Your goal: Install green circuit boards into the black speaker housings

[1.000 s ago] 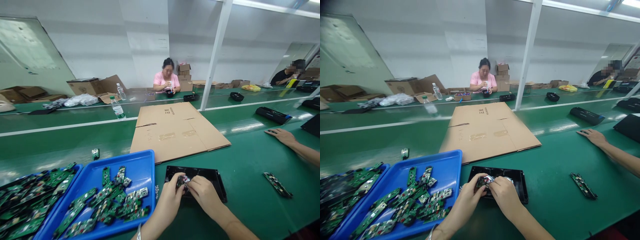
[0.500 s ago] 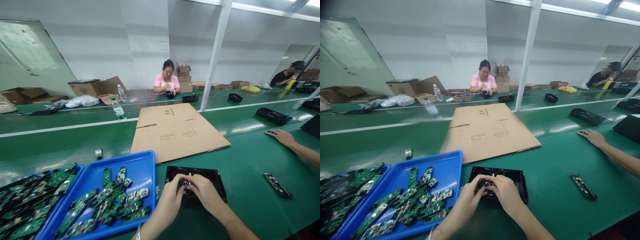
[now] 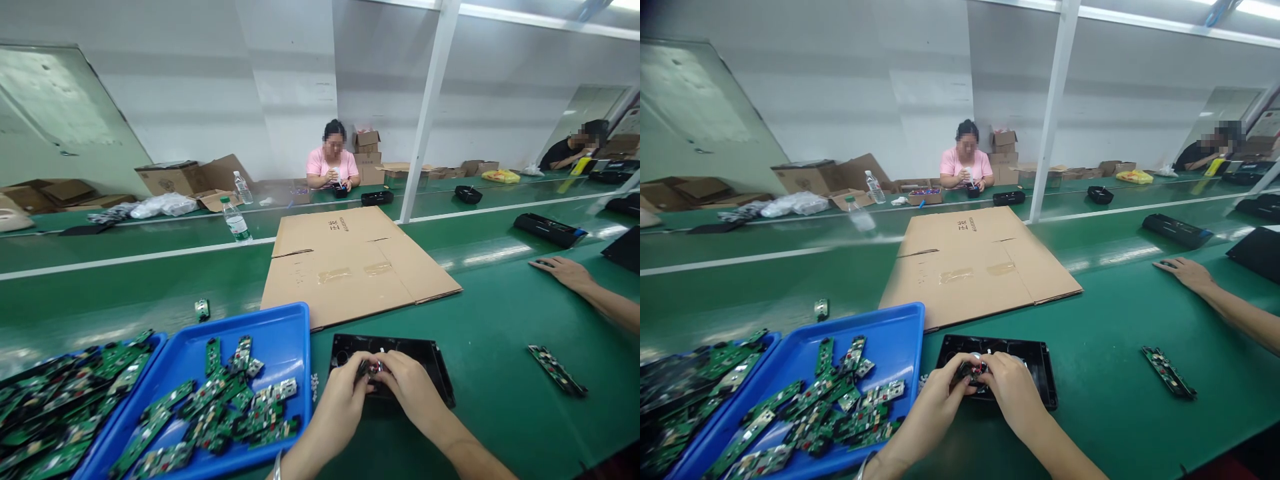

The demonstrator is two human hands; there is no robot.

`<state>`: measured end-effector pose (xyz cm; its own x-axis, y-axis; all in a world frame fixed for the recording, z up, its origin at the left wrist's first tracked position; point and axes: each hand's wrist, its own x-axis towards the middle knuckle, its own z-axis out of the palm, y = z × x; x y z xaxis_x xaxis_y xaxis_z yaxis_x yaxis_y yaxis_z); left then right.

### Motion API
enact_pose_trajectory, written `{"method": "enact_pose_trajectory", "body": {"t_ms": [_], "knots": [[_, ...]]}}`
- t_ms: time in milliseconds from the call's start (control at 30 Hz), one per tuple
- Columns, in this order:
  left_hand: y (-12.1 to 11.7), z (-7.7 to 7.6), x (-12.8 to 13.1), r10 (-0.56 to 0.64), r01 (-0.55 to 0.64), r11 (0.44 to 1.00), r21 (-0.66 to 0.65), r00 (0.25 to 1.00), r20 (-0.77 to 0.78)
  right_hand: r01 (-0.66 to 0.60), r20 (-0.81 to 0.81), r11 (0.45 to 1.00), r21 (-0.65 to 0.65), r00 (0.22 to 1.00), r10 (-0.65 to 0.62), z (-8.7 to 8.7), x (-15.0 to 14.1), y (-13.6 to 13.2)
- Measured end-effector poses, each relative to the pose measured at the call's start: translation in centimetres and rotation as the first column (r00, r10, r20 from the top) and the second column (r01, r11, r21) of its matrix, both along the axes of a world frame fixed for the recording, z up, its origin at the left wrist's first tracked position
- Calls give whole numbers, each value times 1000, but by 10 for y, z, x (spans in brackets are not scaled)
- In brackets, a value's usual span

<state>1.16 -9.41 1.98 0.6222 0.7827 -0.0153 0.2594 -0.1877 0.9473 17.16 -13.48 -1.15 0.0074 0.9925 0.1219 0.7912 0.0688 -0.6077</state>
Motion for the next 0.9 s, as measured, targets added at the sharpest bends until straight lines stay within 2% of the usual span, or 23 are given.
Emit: {"method": "enact_pose_trajectory", "body": {"t_ms": [200, 367, 467, 533, 633, 733, 900], "knots": [[1, -1, 1, -9, 9, 1000, -17, 1000, -22, 25, -14, 998, 54, 1000, -24, -10, 2, 0], [8, -10, 1, 111, -110, 994, 11, 984, -139, 80, -151, 990, 120, 987, -61, -10, 16, 2], [12, -15, 1, 147, -150, 989, -12, 982, -118, 140, -244, 986, 88, 963, -115, -6, 19, 1], [12, -16, 2, 166, -169, 985, -15, 977, -132, 135, -266, 990, 44, 957, -119, -3, 18, 0], [11, -13, 3, 177, -182, 983, -17, 972, -154, 68, -220, 997, 31, 974, -59, 3, 14, -2], [10, -10, 2, 167, -175, 984, -41, 974, -151, 2, -146, 997, 77, 989, 9, 6, 12, -2], [11, -10, 2, 160, -167, 969, -183, 986, -51, -54, -16, 976, 211, 998, 58, 0, 10, 0]]}}
